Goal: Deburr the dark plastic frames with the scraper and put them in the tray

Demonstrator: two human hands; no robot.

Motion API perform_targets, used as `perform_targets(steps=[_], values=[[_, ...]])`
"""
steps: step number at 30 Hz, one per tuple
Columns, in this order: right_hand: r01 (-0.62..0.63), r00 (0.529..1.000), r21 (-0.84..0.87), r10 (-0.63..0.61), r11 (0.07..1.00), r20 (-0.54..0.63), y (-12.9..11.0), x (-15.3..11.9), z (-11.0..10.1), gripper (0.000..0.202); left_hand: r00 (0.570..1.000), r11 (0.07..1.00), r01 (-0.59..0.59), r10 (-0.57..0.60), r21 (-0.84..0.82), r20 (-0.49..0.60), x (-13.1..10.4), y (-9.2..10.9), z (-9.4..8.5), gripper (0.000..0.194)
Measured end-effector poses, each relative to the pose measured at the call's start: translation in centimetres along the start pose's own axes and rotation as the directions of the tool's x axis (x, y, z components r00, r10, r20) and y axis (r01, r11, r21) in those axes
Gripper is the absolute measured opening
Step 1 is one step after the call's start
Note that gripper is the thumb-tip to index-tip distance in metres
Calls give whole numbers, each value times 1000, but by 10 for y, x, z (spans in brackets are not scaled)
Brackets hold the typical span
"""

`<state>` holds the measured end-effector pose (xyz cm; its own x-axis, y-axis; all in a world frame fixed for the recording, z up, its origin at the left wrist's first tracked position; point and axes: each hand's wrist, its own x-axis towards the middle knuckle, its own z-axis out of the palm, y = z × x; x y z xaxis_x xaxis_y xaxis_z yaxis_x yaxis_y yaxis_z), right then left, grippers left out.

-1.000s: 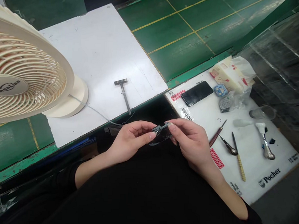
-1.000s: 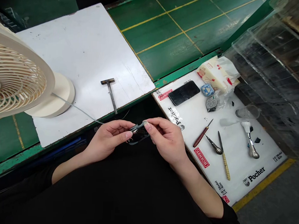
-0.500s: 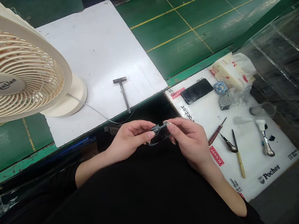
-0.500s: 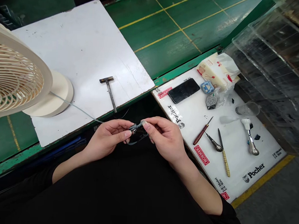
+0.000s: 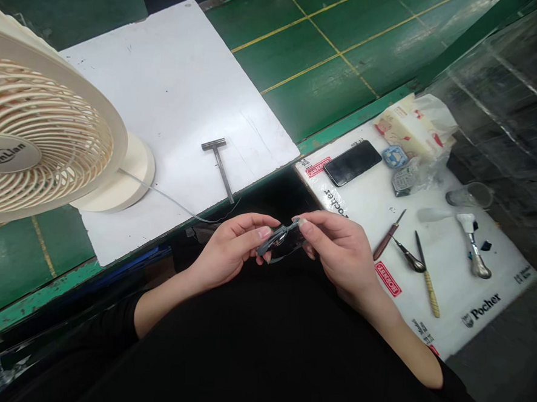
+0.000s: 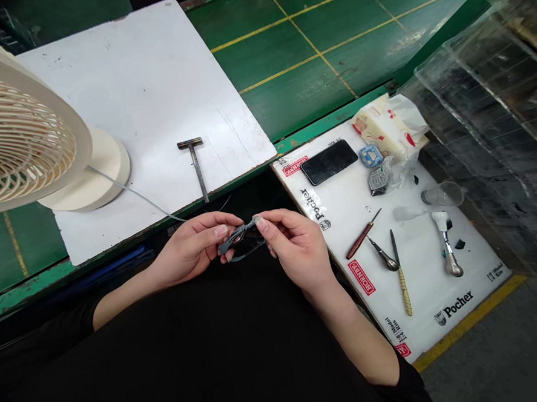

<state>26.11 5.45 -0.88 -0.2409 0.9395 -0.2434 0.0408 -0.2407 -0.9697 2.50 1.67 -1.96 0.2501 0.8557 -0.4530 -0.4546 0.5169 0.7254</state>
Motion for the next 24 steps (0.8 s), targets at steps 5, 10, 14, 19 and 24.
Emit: perform_targets(steps=[5,10,14,19,24], values=[[8,999,5,-8,1000,32,0,0,0,22,999,999,34,-35,-34,-18,4,-1,0,39],[14,999,11,-14,1000,30,2,0,-1,22,999,997,53,-54,-64,0,5,-2,0,37],[18,999,13,-18,1000,26,1,-1,-1,22,999,997,41,-41,-58,9,5,-3,0,38],[27,999,11,-27,1000,29,0,-2,-1,21,1000,1000,16,-16,0,-1,5,-4,-1,38],[26,999,38,-27,999,24,5,-2,-4,20,996,994,78,-76,-79,36,6,-2,-1,39]])
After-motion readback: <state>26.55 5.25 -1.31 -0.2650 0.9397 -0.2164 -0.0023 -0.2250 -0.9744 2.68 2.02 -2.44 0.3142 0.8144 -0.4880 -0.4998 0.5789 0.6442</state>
